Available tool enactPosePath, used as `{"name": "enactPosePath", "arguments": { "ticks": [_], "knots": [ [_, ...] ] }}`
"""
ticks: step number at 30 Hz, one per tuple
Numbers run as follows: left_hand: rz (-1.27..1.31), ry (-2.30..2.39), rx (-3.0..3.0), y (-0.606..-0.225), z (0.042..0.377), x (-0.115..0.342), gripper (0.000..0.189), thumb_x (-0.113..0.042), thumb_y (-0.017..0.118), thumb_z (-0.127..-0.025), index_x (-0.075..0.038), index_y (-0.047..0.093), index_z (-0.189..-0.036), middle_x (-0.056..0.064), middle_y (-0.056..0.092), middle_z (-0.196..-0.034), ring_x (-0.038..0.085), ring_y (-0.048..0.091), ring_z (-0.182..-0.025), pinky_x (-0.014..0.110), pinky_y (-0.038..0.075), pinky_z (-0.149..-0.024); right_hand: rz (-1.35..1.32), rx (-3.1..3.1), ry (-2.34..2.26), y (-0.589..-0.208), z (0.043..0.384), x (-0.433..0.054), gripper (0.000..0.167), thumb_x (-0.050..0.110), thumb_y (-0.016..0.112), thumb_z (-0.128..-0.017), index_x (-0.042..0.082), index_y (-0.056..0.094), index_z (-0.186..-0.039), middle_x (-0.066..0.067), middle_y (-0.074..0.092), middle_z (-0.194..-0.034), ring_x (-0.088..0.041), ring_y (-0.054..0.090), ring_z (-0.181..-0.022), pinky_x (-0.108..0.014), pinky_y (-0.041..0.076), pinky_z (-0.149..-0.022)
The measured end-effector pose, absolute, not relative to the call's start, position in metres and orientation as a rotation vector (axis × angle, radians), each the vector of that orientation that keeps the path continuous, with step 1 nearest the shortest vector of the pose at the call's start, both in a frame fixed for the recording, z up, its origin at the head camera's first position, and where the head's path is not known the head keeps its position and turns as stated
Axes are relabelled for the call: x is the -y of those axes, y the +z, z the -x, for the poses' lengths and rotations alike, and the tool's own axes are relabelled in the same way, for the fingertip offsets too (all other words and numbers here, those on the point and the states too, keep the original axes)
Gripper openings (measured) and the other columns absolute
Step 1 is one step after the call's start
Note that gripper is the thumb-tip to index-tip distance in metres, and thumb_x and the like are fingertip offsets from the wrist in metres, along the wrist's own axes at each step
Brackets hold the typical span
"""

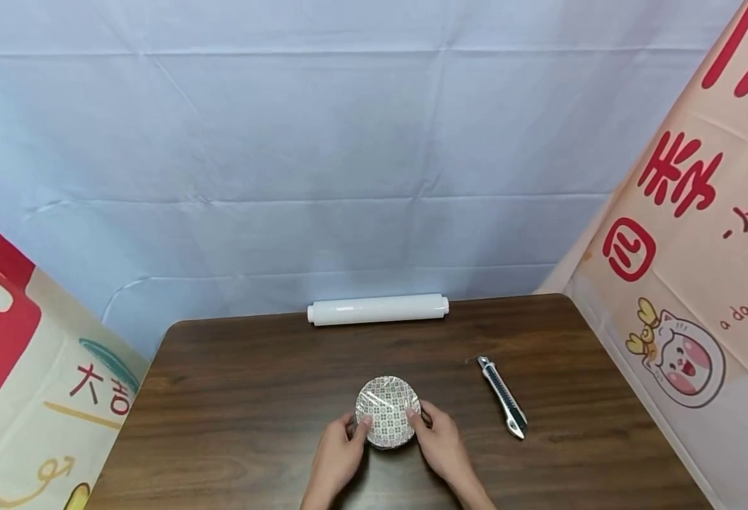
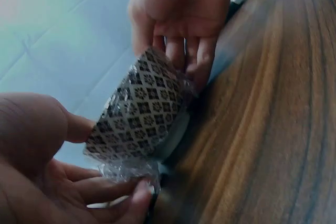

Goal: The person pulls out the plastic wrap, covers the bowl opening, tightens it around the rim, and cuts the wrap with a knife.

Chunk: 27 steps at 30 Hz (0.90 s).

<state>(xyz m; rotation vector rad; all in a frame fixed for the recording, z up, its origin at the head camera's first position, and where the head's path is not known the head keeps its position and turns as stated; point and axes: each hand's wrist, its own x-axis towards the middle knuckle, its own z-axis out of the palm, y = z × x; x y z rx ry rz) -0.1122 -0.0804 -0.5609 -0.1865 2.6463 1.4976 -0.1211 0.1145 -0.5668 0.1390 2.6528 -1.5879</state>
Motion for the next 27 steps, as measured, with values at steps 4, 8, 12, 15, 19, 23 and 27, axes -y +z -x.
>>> {"name": "enactPosePath", "arguments": {
  "ticks": [4, 8, 12, 15, 19, 23, 27],
  "knots": [
    [0.202, 1.434, -2.671, -0.556, 0.11, 0.079, 0.031, -0.035, 0.065, -0.104, -0.005, 0.075, -0.107, -0.006, 0.054, -0.068, 0.011, 0.051, -0.069, 0.026, 0.04, -0.064, -0.154, -2.591, -1.661, -0.569, 0.121, -0.114, 0.038, 0.026, 0.065, -0.104, 0.0, 0.07, -0.131, -0.016, 0.077, -0.124, -0.031, 0.071, -0.123, -0.041, 0.056, -0.105],
    [0.217, 1.361, -2.714, -0.553, 0.109, 0.077, 0.029, -0.036, 0.064, -0.105, -0.012, 0.072, -0.089, -0.007, 0.048, -0.064, 0.013, 0.049, -0.069, 0.03, 0.04, -0.064, -0.168, -2.541, -1.733, -0.572, 0.122, -0.114, 0.038, 0.026, 0.066, -0.104, -0.001, 0.07, -0.13, -0.017, 0.078, -0.122, -0.027, 0.072, -0.119, -0.029, 0.056, -0.101],
    [0.249, 1.34, -2.741, -0.553, 0.11, 0.075, 0.029, -0.037, 0.064, -0.104, -0.012, 0.076, -0.094, -0.004, 0.066, -0.072, 0.014, 0.061, -0.079, 0.039, 0.05, -0.073, -0.177, -2.524, -1.761, -0.574, 0.122, -0.114, 0.039, 0.028, 0.066, -0.104, 0.0, 0.07, -0.131, -0.016, 0.078, -0.122, -0.025, 0.072, -0.119, -0.025, 0.055, -0.1],
    [0.277, 1.437, -2.689, -0.555, 0.11, 0.075, 0.034, -0.036, 0.065, -0.104, -0.004, 0.078, -0.109, 0.0, 0.079, -0.088, 0.014, 0.071, -0.088, 0.04, 0.058, -0.079, -0.199, -2.503, -1.781, -0.574, 0.121, -0.113, 0.042, 0.029, 0.066, -0.104, 0.0, 0.069, -0.134, -0.017, 0.077, -0.124, -0.026, 0.072, -0.12, -0.023, 0.054, -0.099],
    [0.314, 1.747, -2.443, -0.56, 0.112, 0.075, 0.043, -0.029, 0.065, -0.105, 0.011, 0.071, -0.119, 0.013, 0.082, -0.096, 0.015, 0.077, -0.082, 0.029, 0.063, -0.073, -0.233, -2.471, -1.806, -0.573, 0.12, -0.111, 0.046, 0.03, 0.065, -0.105, -0.002, 0.065, -0.138, -0.019, 0.076, -0.126, -0.028, 0.072, -0.122, -0.027, 0.054, -0.102],
    [0.396, 1.978, -2.209, -0.563, 0.116, 0.072, 0.045, -0.024, 0.061, -0.107, 0.018, 0.066, -0.12, 0.022, 0.08, -0.102, 0.018, 0.079, -0.083, 0.025, 0.065, -0.071, -0.266, -2.412, -1.853, -0.572, 0.125, -0.108, 0.051, 0.031, 0.061, -0.107, -0.006, 0.061, -0.141, -0.022, 0.074, -0.129, -0.032, 0.07, -0.125, -0.042, 0.056, -0.107],
    [0.445, 2.061, -2.137, -0.564, 0.124, 0.07, 0.044, -0.02, 0.056, -0.109, 0.021, 0.064, -0.122, 0.026, 0.078, -0.106, 0.02, 0.078, -0.091, 0.026, 0.065, -0.074, -0.269, -2.268, -1.983, -0.575, 0.133, -0.103, 0.051, 0.027, 0.055, -0.11, -0.011, 0.054, -0.145, -0.028, 0.067, -0.138, -0.036, 0.064, -0.132, -0.046, 0.058, -0.106]
  ]
}}
